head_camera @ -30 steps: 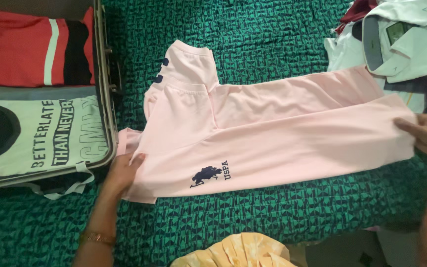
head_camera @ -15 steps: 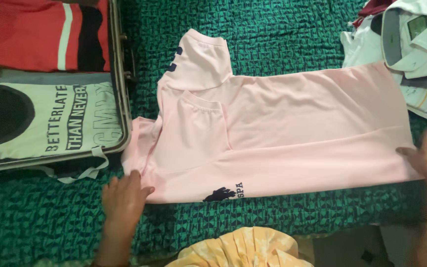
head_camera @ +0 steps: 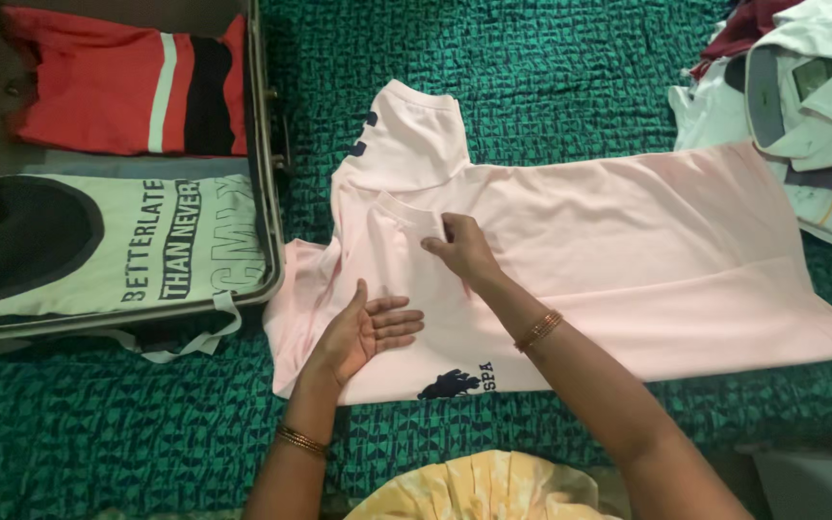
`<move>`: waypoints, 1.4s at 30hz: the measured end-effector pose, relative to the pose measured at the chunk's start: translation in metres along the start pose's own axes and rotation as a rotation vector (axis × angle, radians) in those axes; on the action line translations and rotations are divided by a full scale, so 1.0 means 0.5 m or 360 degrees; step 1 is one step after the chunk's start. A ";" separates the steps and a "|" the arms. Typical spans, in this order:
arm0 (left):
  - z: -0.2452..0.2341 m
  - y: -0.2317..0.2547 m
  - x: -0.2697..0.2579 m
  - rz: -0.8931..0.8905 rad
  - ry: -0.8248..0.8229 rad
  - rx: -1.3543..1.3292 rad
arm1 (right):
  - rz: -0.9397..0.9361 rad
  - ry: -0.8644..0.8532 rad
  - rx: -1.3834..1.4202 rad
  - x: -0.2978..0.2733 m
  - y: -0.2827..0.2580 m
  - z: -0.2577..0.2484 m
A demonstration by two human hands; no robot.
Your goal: The person folds a pink long-sleeved shirt and a white long-sleeved shirt on a bed next to an open suitcase. They smooth the fabric, fold the sleeves and sides, and place the folded shirts into the suitcase.
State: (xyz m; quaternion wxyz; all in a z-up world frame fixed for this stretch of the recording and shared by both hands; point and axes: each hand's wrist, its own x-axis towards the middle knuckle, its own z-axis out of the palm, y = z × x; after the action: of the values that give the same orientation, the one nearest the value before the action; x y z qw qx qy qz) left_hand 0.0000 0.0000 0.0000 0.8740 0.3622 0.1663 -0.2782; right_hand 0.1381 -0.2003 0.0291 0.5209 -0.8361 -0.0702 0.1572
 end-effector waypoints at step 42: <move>0.074 0.293 0.066 0.0798 0.0496 0.1120 | -0.0076 0.0924 -0.2040 -0.163 0.252 -0.721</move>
State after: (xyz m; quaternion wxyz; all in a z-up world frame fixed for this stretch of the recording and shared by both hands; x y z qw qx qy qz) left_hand 0.1183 0.0464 0.0881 0.7028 0.7034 0.0984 -0.0400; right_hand 0.1768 -0.5857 0.0794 -0.0735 -0.9847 -0.0255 -0.1560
